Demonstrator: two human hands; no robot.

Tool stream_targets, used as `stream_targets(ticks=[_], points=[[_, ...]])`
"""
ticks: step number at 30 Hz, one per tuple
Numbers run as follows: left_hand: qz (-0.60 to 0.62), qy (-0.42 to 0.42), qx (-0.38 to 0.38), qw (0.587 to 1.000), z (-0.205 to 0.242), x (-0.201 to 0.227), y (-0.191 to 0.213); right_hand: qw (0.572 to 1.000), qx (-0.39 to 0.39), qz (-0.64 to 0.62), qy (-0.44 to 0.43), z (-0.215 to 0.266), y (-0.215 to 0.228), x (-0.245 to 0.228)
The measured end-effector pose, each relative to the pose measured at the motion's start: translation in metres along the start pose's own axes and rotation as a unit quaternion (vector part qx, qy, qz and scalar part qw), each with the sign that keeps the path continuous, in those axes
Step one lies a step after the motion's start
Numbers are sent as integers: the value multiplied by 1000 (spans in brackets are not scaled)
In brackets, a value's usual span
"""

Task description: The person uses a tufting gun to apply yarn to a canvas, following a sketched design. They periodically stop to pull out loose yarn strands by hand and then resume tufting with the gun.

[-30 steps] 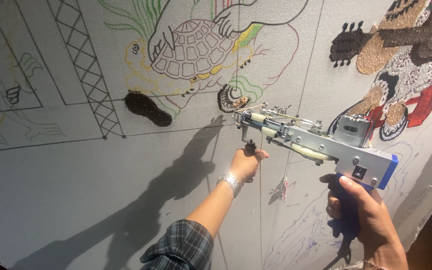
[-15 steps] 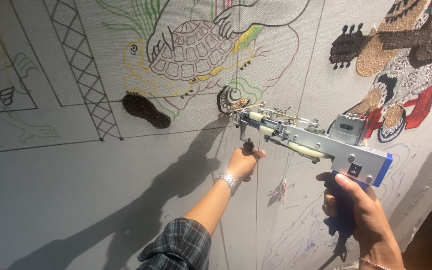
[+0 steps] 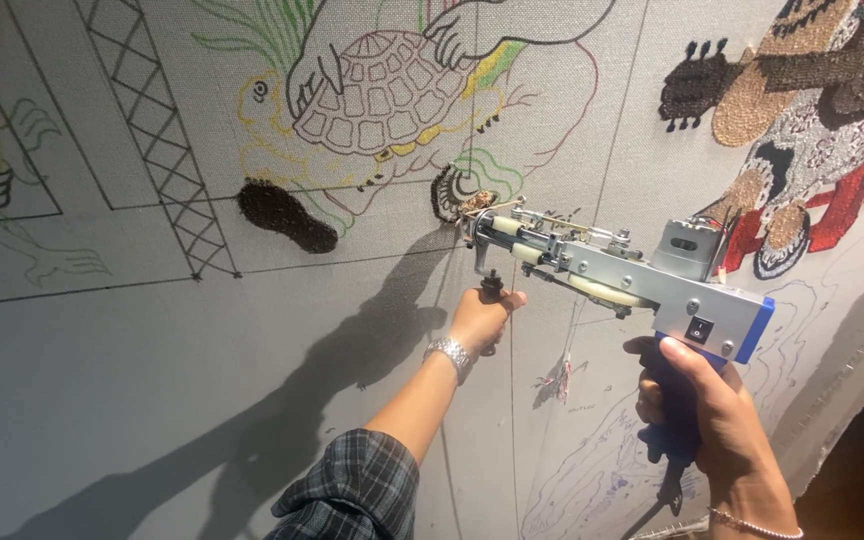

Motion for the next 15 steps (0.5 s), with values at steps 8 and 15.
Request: stream_targets(ticks=[8, 15], points=[[-16, 12, 26, 999, 6, 13, 7, 999, 29, -9, 35, 5, -21, 3], [10, -48, 58, 997, -3, 7, 18, 994, 14, 20, 111, 11, -46, 15]])
Point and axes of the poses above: each hand's wrist, its own z-axis away from the middle knuckle, its own y-axis out of the back of the hand, x = y × z, the point moved 1 cm from there along -z, towards the middle knuckle, and after that the axes turned 3 degrees about x, right-handed, at the moved point
